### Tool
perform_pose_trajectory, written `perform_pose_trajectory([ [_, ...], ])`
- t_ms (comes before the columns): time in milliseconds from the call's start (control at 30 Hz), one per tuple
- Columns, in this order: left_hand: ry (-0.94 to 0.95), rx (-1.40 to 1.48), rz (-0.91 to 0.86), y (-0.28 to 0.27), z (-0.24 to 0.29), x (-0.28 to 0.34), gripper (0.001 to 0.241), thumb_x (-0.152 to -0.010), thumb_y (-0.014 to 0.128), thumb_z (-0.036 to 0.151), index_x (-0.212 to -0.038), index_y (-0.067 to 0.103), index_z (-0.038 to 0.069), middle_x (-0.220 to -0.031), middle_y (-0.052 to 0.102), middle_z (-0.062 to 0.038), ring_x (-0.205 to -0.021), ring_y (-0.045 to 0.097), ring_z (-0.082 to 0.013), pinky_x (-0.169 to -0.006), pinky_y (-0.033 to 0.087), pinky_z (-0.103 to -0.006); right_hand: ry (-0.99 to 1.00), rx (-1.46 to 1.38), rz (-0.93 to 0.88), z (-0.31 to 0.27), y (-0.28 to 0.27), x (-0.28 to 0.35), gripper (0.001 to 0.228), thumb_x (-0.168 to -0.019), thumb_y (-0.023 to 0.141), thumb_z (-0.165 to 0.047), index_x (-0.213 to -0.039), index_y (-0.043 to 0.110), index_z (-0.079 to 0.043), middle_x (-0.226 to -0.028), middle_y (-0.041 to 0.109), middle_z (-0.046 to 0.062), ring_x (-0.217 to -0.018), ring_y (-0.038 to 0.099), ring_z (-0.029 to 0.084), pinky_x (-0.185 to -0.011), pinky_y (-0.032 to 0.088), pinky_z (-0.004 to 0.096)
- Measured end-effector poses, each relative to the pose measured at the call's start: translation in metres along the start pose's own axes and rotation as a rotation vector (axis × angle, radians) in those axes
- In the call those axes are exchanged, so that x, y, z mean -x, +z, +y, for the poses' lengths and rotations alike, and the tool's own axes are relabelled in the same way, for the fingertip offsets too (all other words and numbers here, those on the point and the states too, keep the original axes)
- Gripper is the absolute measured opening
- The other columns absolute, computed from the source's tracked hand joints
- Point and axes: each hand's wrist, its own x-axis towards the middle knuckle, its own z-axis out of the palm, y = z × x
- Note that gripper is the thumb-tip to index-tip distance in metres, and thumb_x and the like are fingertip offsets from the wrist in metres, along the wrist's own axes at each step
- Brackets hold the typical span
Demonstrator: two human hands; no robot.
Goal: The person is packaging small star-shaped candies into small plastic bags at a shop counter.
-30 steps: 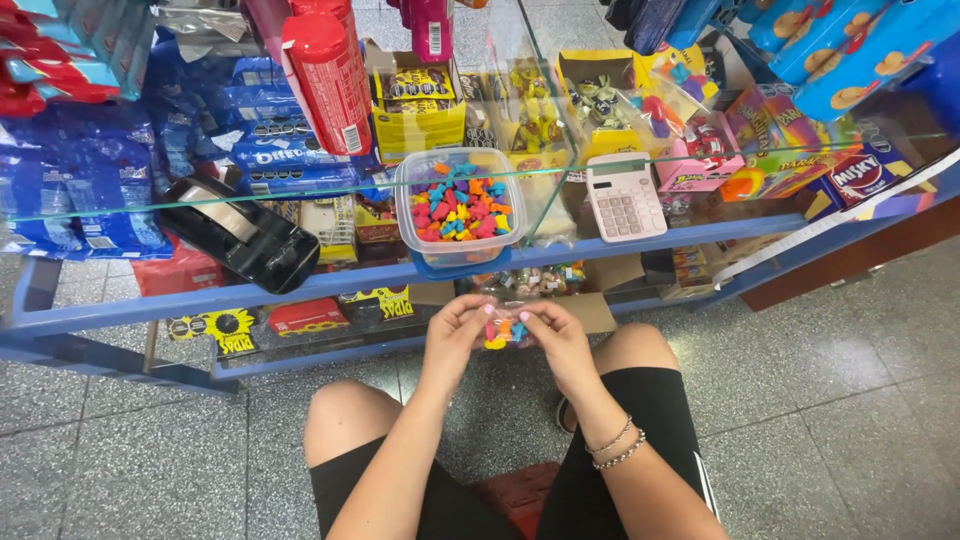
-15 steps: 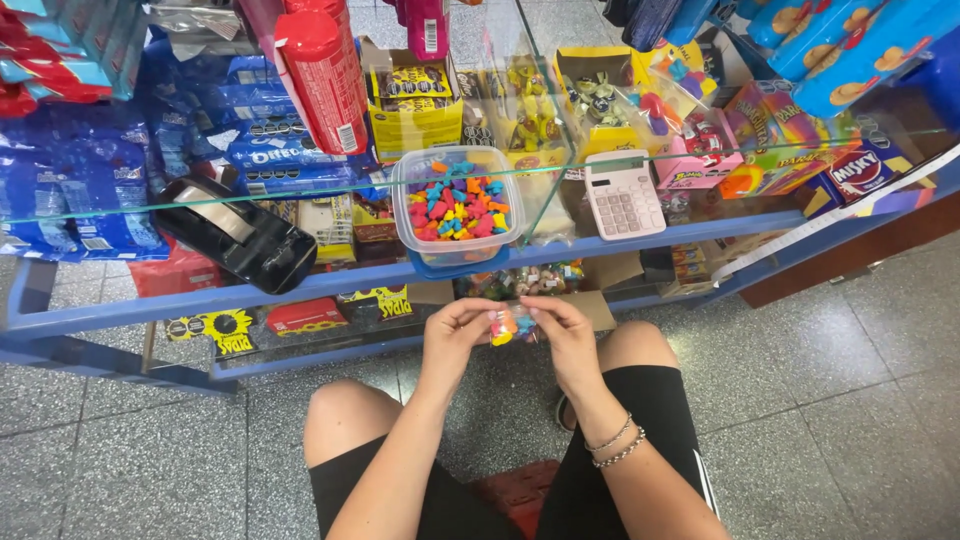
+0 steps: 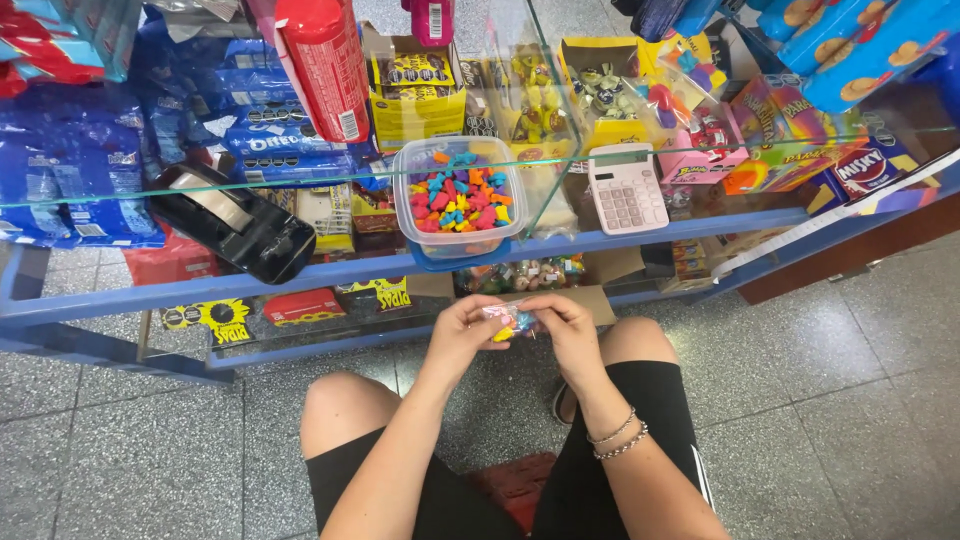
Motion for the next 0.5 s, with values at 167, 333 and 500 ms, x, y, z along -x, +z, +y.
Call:
perform_pose_trajectory([
  [167,0.049,-0.104,0.053,-0.002,0.015,0.004,0.028,-0.083,0.076,0.0,-0.111,0.073,-0.001,-0.093,0.073,-0.017,-0.077,0.074,-0.0198,-0.062,0.068,-0.0323,0.129,-0.074,-0.124,-0.021,0.001,0.002,0.039,-0.099,0.049,-0.003,-0.137,0.058,0.0,-0.103,0.073,0.022,-0.072,0.07,0.017,-0.064,0.063,0.028],
  [333,0.097,-0.134,0.085,-0.006,0.012,0.004,0.026,-0.084,0.076,-0.001,-0.11,0.075,0.001,-0.092,0.072,-0.017,-0.077,0.073,-0.0176,-0.064,0.068,-0.031,0.074,-0.034,-0.221,-0.013,0.007,-0.002,0.052,-0.087,0.074,0.002,-0.136,0.058,0.0,-0.102,0.074,0.015,-0.078,0.07,0.011,-0.068,0.062,0.024],
  [500,0.216,-0.079,0.131,-0.024,0.021,0.008,0.028,-0.082,0.077,-0.003,-0.109,0.075,0.002,-0.092,0.072,-0.013,-0.08,0.072,-0.0127,-0.069,0.066,-0.028,0.013,0.114,-0.208,-0.023,0.022,-0.006,0.039,-0.091,0.07,0.001,-0.13,0.065,-0.002,-0.099,0.077,0.015,-0.08,0.069,0.014,-0.071,0.062,0.028],
])
